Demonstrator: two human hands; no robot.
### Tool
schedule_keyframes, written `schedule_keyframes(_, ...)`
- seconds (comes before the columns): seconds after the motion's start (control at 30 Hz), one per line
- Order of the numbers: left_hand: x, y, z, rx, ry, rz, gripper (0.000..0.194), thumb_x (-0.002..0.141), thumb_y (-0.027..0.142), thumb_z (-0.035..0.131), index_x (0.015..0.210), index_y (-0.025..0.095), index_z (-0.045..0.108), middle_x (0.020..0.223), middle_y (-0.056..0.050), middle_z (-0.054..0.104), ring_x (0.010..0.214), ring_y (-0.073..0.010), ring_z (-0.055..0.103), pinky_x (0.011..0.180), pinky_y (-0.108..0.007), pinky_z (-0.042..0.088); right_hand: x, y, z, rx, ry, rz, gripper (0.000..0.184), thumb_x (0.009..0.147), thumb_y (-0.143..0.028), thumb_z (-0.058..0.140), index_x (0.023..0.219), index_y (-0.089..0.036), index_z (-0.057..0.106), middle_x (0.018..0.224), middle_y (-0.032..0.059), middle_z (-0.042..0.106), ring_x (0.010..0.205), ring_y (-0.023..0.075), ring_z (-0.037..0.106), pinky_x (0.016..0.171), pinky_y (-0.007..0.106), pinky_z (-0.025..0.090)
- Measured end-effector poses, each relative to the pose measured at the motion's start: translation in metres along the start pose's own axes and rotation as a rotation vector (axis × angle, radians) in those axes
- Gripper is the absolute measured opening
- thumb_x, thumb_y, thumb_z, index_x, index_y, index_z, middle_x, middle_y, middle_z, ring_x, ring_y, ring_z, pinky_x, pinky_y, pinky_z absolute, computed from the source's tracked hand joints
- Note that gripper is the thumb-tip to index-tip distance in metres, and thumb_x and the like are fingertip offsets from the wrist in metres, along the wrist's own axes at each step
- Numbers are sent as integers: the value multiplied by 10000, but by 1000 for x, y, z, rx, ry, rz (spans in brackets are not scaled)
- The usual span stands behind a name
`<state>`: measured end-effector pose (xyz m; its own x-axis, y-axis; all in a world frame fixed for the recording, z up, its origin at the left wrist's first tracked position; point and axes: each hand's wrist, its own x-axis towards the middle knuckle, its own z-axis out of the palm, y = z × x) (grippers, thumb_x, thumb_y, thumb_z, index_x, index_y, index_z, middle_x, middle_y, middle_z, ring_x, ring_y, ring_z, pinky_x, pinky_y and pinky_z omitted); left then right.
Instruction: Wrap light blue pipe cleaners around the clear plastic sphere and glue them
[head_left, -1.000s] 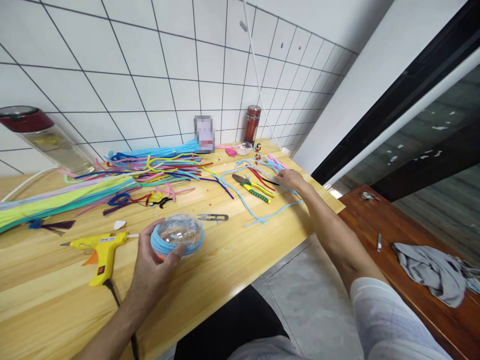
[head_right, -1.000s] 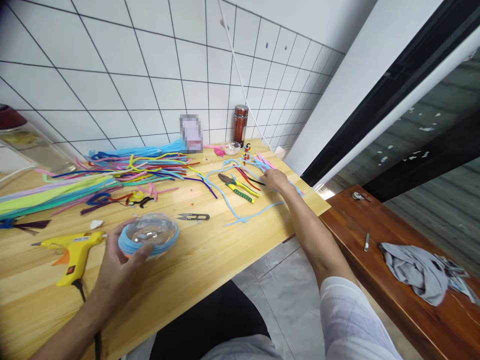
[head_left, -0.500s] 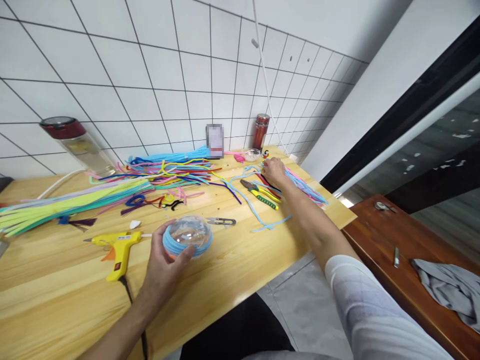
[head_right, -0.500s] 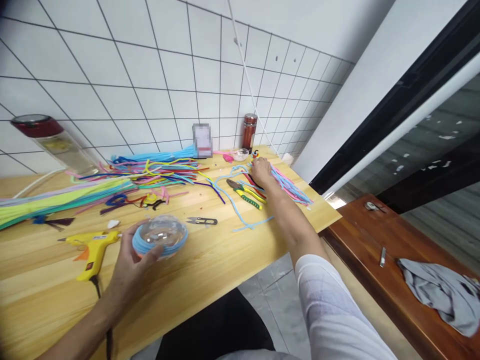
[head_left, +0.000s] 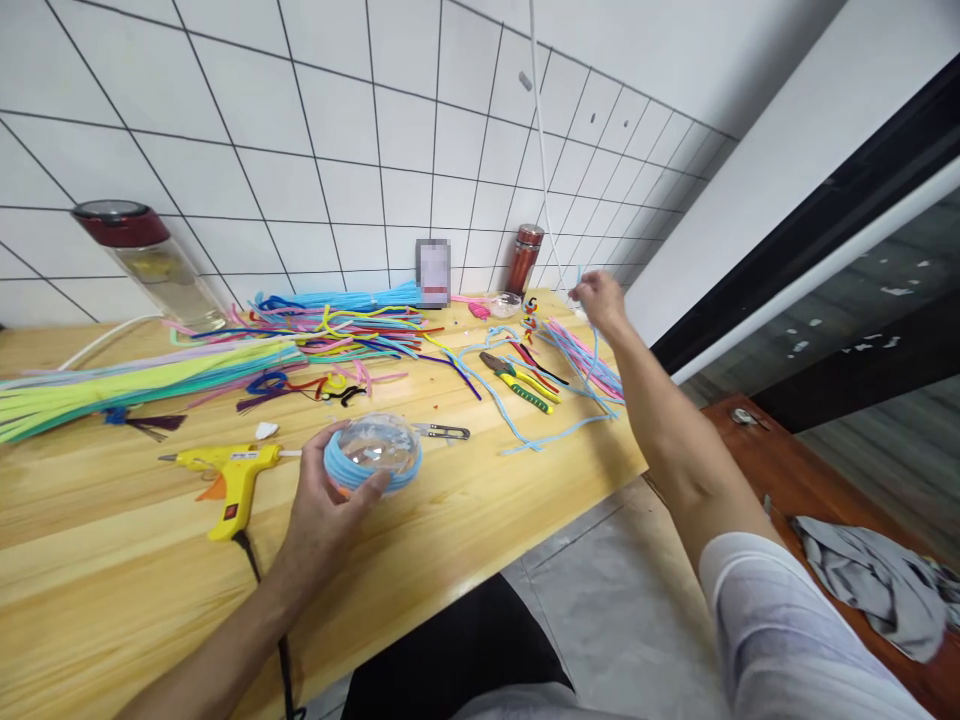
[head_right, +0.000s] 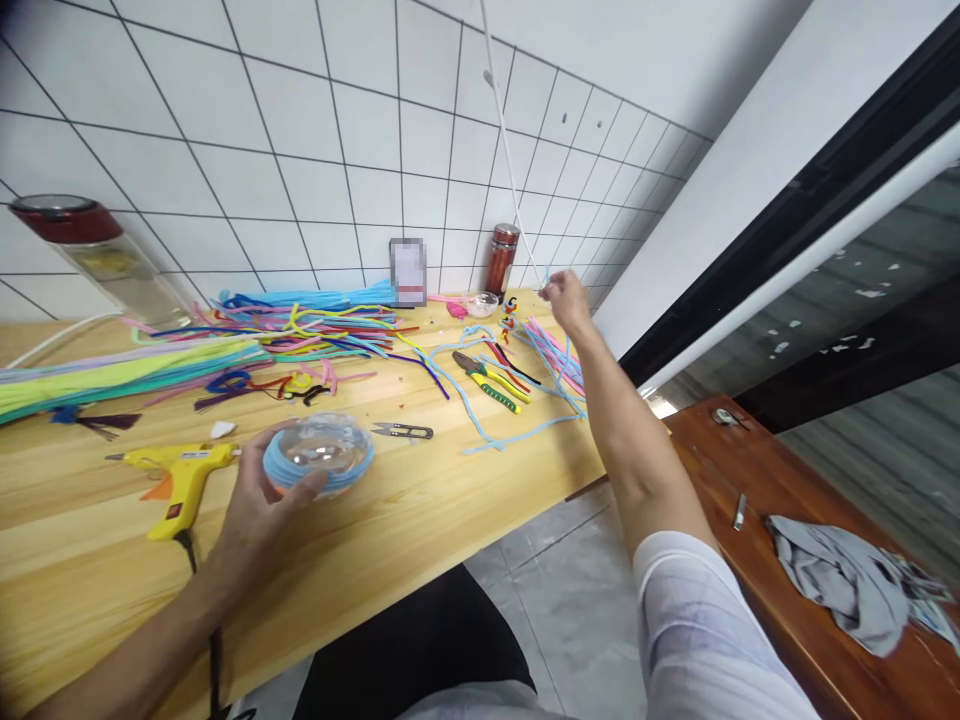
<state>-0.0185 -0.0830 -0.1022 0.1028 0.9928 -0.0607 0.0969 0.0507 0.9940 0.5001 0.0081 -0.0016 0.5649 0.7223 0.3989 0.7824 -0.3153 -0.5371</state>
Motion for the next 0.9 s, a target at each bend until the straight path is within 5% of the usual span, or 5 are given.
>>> schedule_keyframes(0.2,0,5,2,4,22,2,983,571,621,895,1393,214,542,1244,-112,710,1158,-342,706,1015,-474,576,25,-6,-91,459,155,-145,94,996,-341,678,1012,-249,665,908,33,785,869,202,792,844,380,649)
schedule_keyframes(0.4,1,7,2,13,48,35,942,584,605,885,1375,212,554,1213,-124,720,1116,-349,718,995,-497,584,12,-38,-125,620,170,-196,103,982,-266,691,911,-251,617,853,22,729,810,190,774,758,354,640)
schedule_keyframes(0.57,5,6,1,-55,77,53,928,590,634,885,1345,206,558,1181,-114,719,1095,-329,720,999,-481,585,-45,-88,-113,533,58,-319,179,984,-386,743,926,-244,651,879,3,749,602,103,578,575,255,514)
schedule_keyframes(0.7,6,5,0,-102,90,70,894,593,613,892,1315,211,552,1234,-112,699,1133,-306,706,1032,-458,570,-120,-128,-81,457,-110,-430,465,1026,-583,675,725,-228,686,875,31,774,807,169,685,715,293,564)
schedule_keyframes(0.9,5,6,2,-180,74,141,828,655,532,877,1336,220,523,1229,-98,703,1107,-271,724,1019,-423,586,-210,-161,-17,669,-440,-329,300,896,-571,818,885,-273,852,800,0,756,746,192,671,691,331,539)
